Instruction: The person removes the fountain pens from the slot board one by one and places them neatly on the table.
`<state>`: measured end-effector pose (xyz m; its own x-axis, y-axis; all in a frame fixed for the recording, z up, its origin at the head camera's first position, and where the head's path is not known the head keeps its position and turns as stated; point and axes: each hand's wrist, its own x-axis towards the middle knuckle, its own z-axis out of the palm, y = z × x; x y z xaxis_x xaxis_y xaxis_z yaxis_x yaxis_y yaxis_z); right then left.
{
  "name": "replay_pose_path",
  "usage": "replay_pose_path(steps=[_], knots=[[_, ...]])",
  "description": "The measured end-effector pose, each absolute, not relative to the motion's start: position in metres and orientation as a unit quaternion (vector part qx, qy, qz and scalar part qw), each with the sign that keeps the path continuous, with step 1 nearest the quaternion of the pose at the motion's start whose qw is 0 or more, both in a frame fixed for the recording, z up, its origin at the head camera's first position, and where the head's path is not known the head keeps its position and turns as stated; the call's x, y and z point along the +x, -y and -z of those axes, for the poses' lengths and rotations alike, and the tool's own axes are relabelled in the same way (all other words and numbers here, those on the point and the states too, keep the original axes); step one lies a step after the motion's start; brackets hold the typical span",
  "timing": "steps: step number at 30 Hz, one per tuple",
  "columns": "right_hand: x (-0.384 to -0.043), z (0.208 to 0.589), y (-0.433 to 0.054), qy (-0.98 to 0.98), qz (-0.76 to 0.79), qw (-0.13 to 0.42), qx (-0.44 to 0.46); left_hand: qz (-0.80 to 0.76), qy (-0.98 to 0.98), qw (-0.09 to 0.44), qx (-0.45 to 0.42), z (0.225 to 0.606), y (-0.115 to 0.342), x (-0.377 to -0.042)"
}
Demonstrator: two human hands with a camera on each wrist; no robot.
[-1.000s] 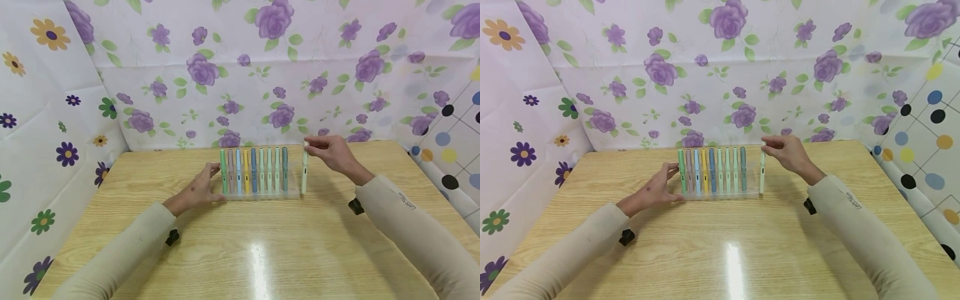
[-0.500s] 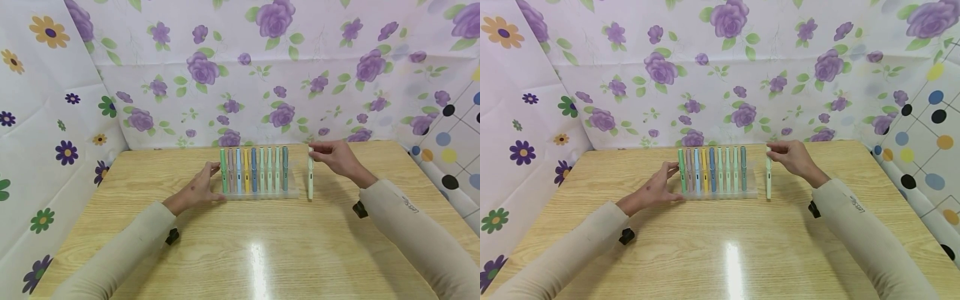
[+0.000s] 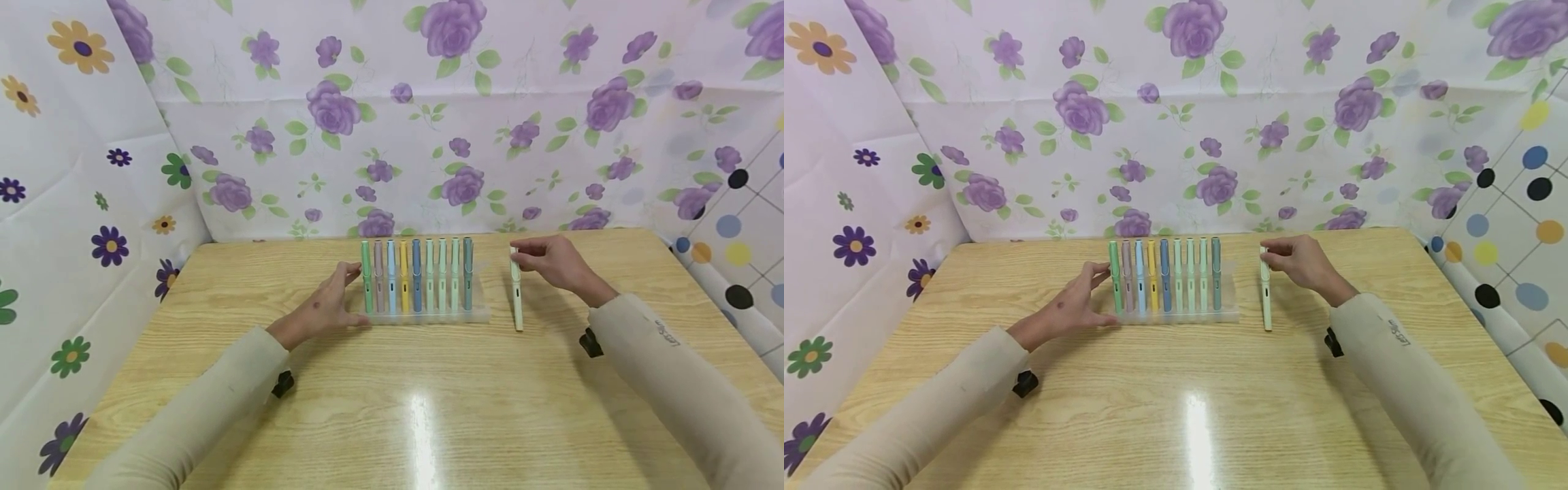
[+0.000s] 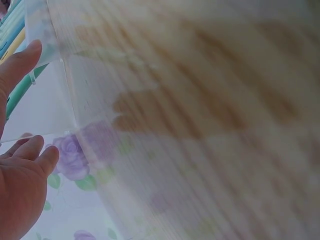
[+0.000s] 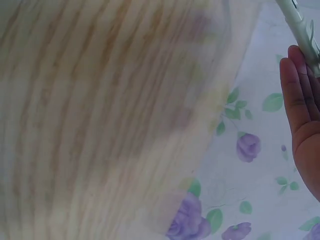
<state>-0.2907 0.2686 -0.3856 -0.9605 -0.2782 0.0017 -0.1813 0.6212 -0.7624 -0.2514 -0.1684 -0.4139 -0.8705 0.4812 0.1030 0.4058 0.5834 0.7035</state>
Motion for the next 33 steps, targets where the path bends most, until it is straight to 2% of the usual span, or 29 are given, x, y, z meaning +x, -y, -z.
replay_pose_path(steps=[12,33], knots=[[-0.301,0.404,-0.274,-0.879,0.457,0.101,-0.095,-0.38,-0.891,0.053,0.244,0.413,0.169,-0.252],[-0.311,0.412,-0.27,-0.894,0.412,0.154,-0.082,-0.375,-0.893,0.048,0.244,0.414,0.168,-0.252]])
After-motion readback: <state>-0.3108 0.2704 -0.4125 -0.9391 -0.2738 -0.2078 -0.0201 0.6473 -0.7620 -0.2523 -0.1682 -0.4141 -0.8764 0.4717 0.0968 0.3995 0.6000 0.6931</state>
